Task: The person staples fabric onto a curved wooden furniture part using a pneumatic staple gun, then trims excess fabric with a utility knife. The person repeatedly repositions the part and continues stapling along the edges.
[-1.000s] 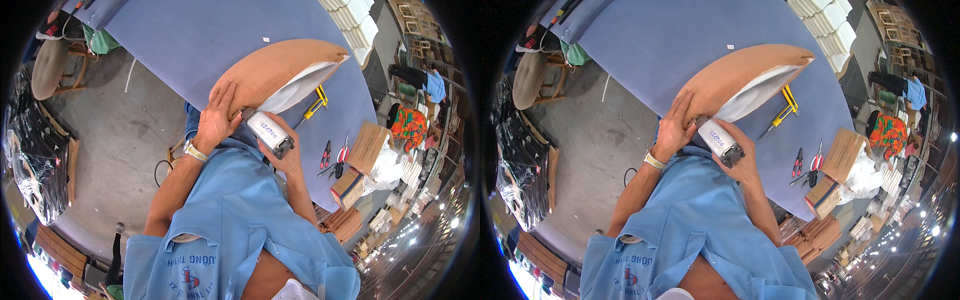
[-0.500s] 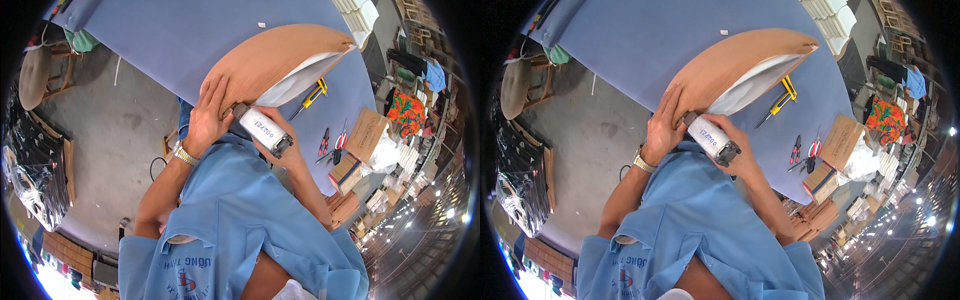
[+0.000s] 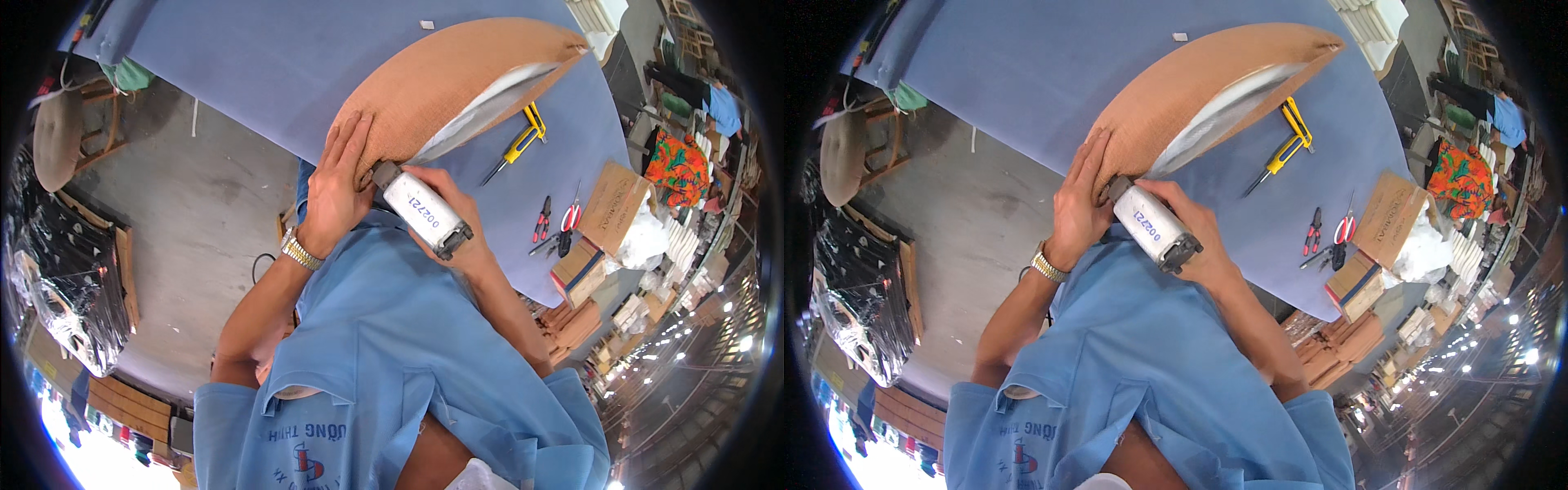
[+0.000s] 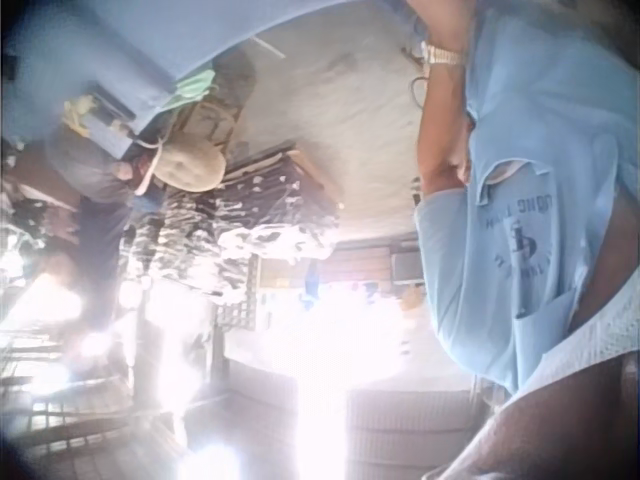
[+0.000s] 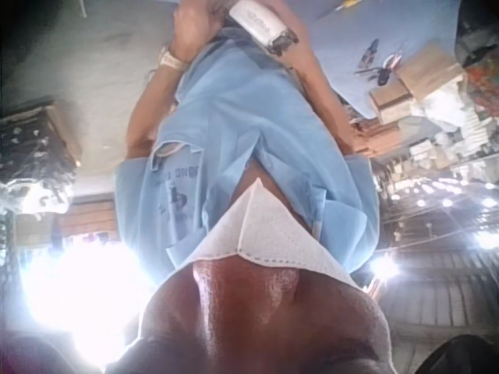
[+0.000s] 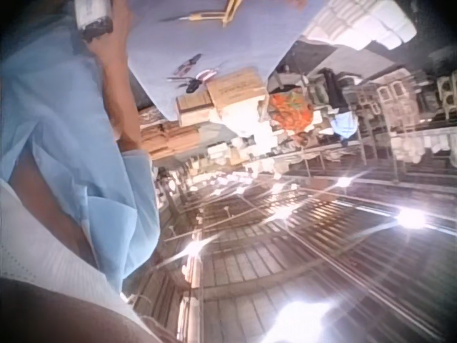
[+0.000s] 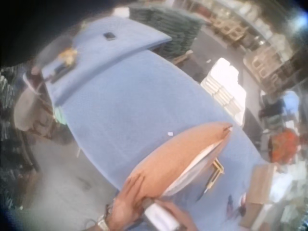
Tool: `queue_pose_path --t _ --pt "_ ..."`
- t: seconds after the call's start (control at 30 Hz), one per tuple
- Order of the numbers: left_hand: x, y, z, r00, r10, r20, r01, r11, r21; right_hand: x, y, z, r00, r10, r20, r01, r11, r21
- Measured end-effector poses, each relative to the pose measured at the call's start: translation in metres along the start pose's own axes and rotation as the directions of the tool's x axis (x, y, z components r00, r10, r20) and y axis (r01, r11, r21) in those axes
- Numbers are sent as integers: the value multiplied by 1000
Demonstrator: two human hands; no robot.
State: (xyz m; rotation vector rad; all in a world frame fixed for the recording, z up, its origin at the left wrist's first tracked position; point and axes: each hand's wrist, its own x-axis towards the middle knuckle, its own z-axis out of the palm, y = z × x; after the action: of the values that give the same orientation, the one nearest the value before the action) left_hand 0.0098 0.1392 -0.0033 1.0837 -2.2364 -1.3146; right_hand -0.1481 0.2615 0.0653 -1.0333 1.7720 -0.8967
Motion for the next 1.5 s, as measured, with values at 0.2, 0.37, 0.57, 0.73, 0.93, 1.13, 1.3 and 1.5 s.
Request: queue_pose_path --t 0.2,0.37,0.57,0.73,0.93,1.13,1.3,1.5 --pt "10 1 -14 999 -29 39 29 1000 -4 5 -6 6 981 -175 -87 174 985 -19" --pt "10 8 -15 1000 -9 -3 9 1000 22 -21 2 -2 957 -244 -159 243 970 -24" --pt "11 5 -7 1000 23 8 -23 997 70 -53 81 -4 920 112 -375 -261 889 -377" --pt "6 7 3 991 134 -2 -133 987 93 -38 161 0 888 138 -438 -316 875 -367" --pt "2 14 13 989 145 37 -149 981 121 -10 179 -22 892 49 -449 -259 870 -419" --pt "1 16 12 987 159 14 -159 975 156 59 139 -77 888 147 -436 -367 798 -478" --pt "3 3 3 988 156 0 -155 979 131 101 182 -157 741 -72 -667 -391 762 -516" --pt "15 13 -5 992 116 41 -122 975 184 99 245 -212 758 113 -642 -579 570 -583"
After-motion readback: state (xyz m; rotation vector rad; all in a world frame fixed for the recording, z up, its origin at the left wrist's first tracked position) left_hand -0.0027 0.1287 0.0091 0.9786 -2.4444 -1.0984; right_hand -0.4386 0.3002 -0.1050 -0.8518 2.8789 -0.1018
